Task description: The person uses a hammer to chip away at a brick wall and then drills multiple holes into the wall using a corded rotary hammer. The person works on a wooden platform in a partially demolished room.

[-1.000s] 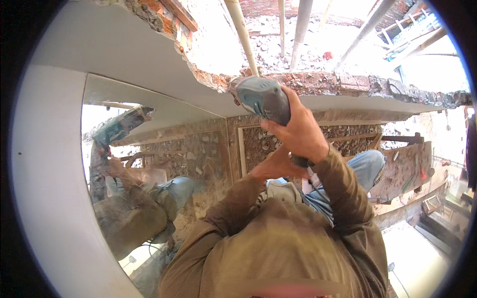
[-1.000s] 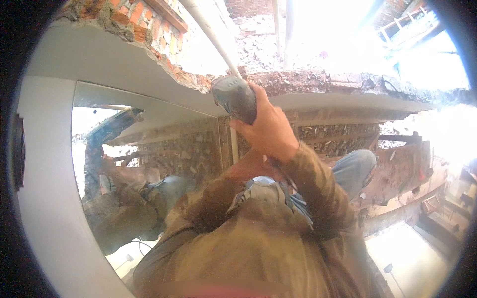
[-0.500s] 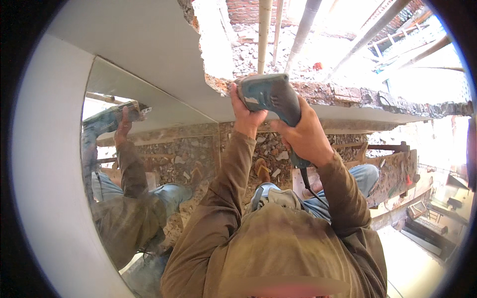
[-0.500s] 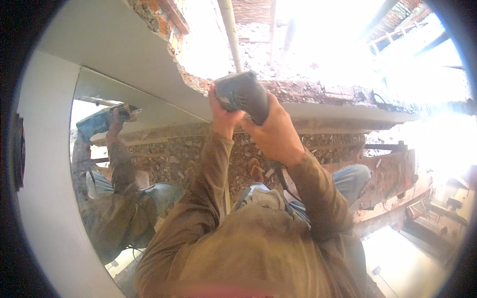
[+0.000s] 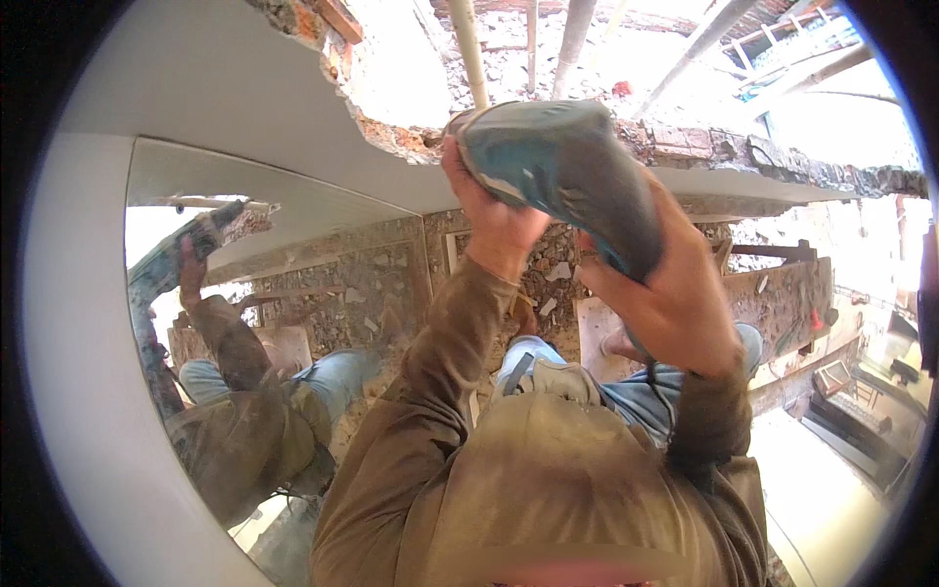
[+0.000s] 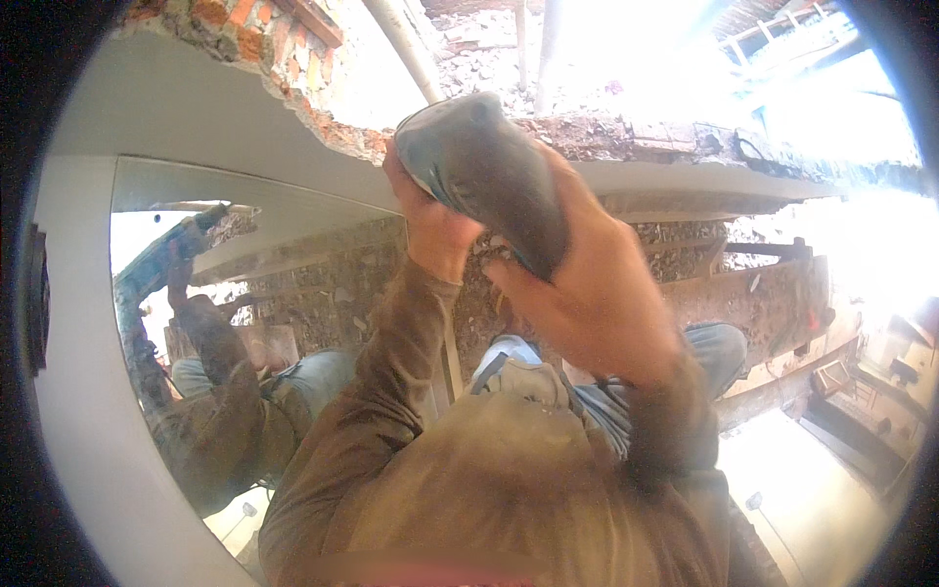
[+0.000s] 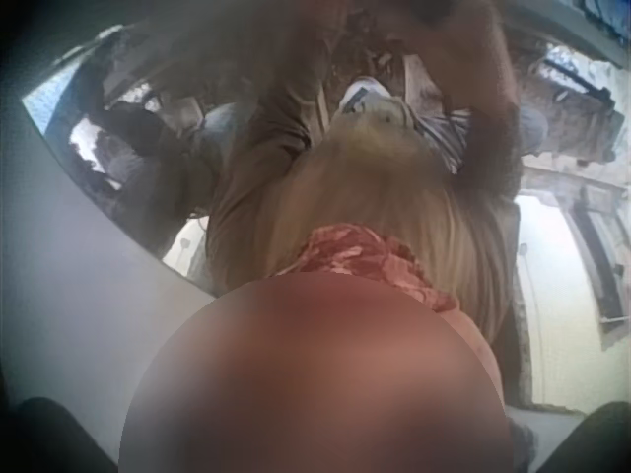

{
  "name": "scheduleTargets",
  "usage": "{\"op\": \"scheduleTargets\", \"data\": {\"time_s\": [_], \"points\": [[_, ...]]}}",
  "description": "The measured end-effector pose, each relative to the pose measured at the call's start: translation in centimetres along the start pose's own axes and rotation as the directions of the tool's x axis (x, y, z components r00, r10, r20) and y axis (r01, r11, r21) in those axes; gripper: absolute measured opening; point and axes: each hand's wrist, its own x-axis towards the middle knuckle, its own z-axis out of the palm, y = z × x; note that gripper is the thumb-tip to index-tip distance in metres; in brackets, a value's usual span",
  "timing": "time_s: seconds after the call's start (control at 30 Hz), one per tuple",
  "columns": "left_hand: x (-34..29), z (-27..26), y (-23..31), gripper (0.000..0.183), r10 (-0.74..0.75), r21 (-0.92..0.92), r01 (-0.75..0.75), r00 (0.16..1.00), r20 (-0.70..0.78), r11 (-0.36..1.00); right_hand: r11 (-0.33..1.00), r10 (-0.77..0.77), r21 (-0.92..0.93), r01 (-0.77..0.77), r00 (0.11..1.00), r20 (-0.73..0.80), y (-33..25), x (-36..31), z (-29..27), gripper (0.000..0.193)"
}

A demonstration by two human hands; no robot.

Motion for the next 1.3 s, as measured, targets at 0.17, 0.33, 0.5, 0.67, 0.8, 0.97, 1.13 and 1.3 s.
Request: {"op": "scheduleTargets", "data": {"time_s": [0.17,0.33,0.5,0.67,0.8,0.97,1.13,1.3], "points": [[-4.4,3.4,-2.7,0.073,0.07,0.011,-0.073,0.979,0.193,0.997,0.967,0.223,0.149,-0.207,0.97,-0.1,0.7,-7.4,-0.7,0.078],[-8.8,1.0,-5.9,0.077,-0.375,-0.263,0.365,0.927,0.013,0.893,0.948,0.291,0.169,-0.269,0.948,-0.127,4.6,-13.9,-0.1,0.066],[-10.4,-1.5,-7.7,0.078,-0.425,-0.175,0.426,0.904,0.046,0.888,0.927,0.362,0.178,-0.33,0.913,-0.189,8.3,-18.1,2.4,0.082],[-10.3,-1.9,-8.3,0.073,-0.479,-0.149,0.477,0.878,0.025,0.866,0.907,0.392,0.252,-0.337,0.895,-0.215,9.4,-19.3,3.6,0.074],[-8.5,-3.1,-10.1,0.069,-0.514,-0.139,0.525,0.851,0.108,0.84,0.864,0.418,0.42,-0.277,0.861,-0.292,10.3,-18.4,4.4,0.068],[-4.1,-6.7,-12.2,0.068,-0.509,0.002,0.509,0.859,-0.049,0.861,0.744,0.407,0.649,-0.161,0.879,-0.249,15.8,-15.2,4.6,0.055],[0.3,-11.4,-13.3,0.059,-0.455,0.182,0.493,0.864,-0.214,0.851,0.551,0.523,0.819,-0.157,0.83,-0.193,23.3,-11.9,7.4,0.026],[2.2,-13.4,-14.0,0.079,-0.402,0.265,0.528,0.819,-0.409,0.807,0.54,0.661,0.805,-0.248,0.717,-0.223,25.0,-10.6,11.0,0.031]]}}
